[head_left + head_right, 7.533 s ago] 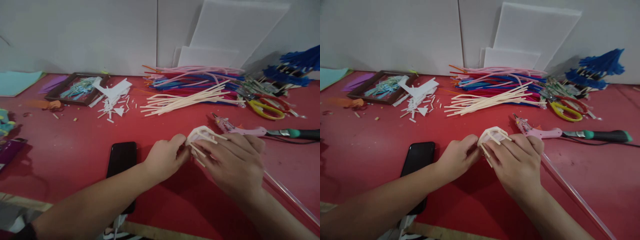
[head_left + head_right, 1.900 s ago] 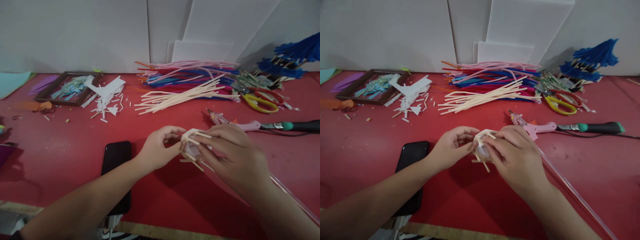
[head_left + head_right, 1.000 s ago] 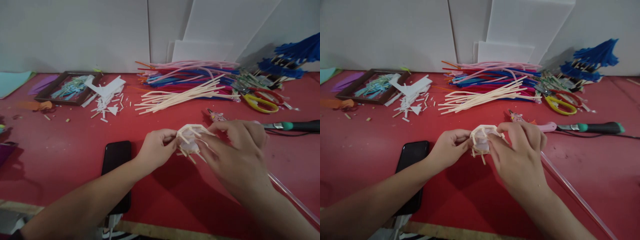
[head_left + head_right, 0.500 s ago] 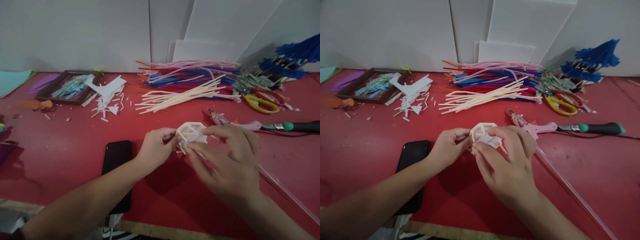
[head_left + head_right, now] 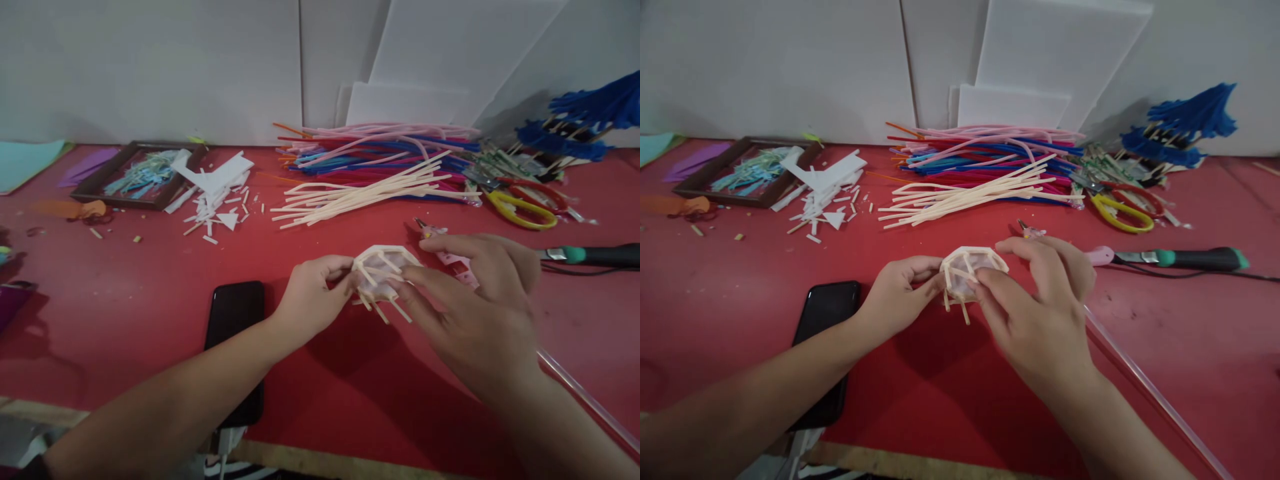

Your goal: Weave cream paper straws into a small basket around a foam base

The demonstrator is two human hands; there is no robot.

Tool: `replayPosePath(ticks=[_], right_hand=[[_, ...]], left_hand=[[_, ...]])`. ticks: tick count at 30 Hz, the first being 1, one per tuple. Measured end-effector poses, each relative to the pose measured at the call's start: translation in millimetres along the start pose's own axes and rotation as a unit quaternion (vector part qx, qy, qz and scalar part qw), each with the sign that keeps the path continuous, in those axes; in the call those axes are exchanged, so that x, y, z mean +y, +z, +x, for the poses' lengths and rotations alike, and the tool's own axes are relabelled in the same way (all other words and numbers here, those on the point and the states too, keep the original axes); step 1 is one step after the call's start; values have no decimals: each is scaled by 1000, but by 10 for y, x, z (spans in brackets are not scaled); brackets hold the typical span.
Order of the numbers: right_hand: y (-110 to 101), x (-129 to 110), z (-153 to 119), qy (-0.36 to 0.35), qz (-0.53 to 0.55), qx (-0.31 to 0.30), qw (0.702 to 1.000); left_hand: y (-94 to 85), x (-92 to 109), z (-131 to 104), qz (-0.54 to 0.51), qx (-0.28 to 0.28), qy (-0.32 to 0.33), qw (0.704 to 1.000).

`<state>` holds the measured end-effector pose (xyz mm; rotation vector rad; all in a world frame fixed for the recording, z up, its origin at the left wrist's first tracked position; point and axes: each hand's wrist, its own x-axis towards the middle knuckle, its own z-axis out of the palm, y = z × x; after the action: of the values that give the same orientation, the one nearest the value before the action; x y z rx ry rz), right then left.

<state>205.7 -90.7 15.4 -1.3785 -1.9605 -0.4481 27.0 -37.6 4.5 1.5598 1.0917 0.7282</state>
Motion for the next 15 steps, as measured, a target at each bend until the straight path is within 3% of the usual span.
replayPosePath(ticks=[9,15], right_hand=[[-14,-65,22,-59,27,6,998],[16,-107,31,-76,29,25,996]], left_hand=[[18,-6,-8,-56,-4,-11,998],[36,-59,-29,-50,-31,59,997]])
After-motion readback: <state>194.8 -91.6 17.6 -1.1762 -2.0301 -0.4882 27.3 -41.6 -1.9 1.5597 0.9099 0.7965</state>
